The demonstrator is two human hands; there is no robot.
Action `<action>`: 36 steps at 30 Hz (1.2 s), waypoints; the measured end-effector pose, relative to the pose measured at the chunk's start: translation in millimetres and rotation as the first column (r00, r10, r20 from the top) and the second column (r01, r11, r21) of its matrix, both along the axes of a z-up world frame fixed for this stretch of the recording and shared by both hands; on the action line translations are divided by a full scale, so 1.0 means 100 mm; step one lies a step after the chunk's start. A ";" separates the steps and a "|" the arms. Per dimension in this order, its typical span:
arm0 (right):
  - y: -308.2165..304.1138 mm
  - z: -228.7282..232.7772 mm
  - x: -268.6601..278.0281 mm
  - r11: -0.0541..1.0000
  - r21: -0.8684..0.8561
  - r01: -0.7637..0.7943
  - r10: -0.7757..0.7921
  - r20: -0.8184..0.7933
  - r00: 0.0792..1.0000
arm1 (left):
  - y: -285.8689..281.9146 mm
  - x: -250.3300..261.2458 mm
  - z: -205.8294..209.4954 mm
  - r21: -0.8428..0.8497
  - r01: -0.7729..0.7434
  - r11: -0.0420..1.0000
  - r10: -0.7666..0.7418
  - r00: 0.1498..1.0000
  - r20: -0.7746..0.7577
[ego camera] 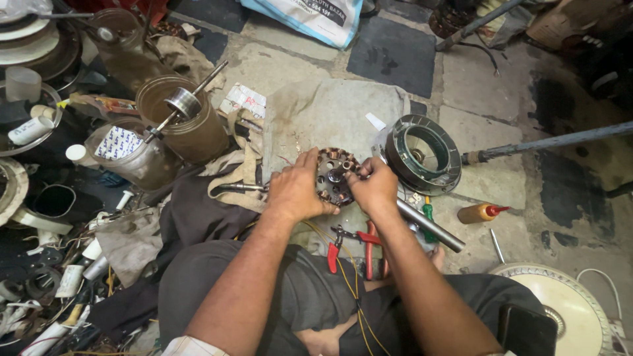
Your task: The person sits on the floor and uses pliers to strip and adjust copper wires on a circular electrical component, likely a motor rotor. They manipulate the wires with their hands and tools, occasionally rotating the component to access different sections.
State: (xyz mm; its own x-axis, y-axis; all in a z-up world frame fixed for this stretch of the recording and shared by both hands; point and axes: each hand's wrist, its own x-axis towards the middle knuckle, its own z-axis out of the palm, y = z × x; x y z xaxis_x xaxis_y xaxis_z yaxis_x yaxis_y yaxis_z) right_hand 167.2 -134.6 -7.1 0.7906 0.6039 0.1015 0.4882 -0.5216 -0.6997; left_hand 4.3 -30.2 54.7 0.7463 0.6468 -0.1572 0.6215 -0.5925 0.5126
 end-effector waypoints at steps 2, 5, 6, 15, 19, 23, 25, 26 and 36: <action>-0.01 -0.01 -0.01 0.998 0.056 -0.014 0.016 -0.024 1.000 | -0.01 -0.01 0.01 0.004 -0.004 1.000 0.004 1.000 0.015; -0.03 -0.05 0.02 0.998 0.054 -0.026 0.030 -0.078 0.996 | -0.02 -0.03 0.03 0.002 -0.012 1.000 0.012 1.000 0.029; -0.03 -0.06 0.03 0.998 0.050 -0.030 0.034 -0.086 0.996 | -0.02 -0.02 0.03 0.000 -0.013 1.000 0.013 0.999 0.033; -0.09 -0.16 0.02 0.984 0.093 -0.151 0.143 0.088 0.986 | 0.00 -0.03 0.01 0.031 -0.001 1.000 -0.001 0.998 0.059; -0.21 -0.06 0.06 0.968 0.071 -0.239 0.243 -0.056 0.968 | 0.01 -0.04 0.01 0.015 0.006 1.000 -0.007 0.998 0.070; -0.22 0.05 0.13 0.929 0.099 -0.356 0.367 -0.134 0.921 | 0.02 -0.03 -0.02 0.027 0.006 1.000 -0.009 0.994 0.113; -0.22 0.09 0.15 0.913 0.056 -0.404 0.408 -0.117 0.905 | 0.03 -0.04 -0.03 0.020 0.002 1.000 -0.004 0.994 0.112; -0.22 0.10 0.16 0.904 0.034 -0.427 0.428 -0.109 0.897 | 0.03 -0.04 -0.03 0.016 0.000 1.000 -0.002 0.994 0.108; -0.21 0.13 0.27 0.842 0.002 -0.540 0.536 -0.128 0.834 | 0.02 -0.03 -0.01 0.005 -0.012 1.000 0.012 0.994 0.111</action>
State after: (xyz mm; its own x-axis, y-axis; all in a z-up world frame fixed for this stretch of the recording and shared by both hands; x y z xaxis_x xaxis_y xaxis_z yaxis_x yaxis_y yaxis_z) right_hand 194.4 -156.0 6.4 0.3445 0.9388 0.0006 0.6132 -0.2246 -0.7573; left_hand 1.5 -28.5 53.9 0.7511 0.6564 -0.0703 0.5680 -0.5883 0.5756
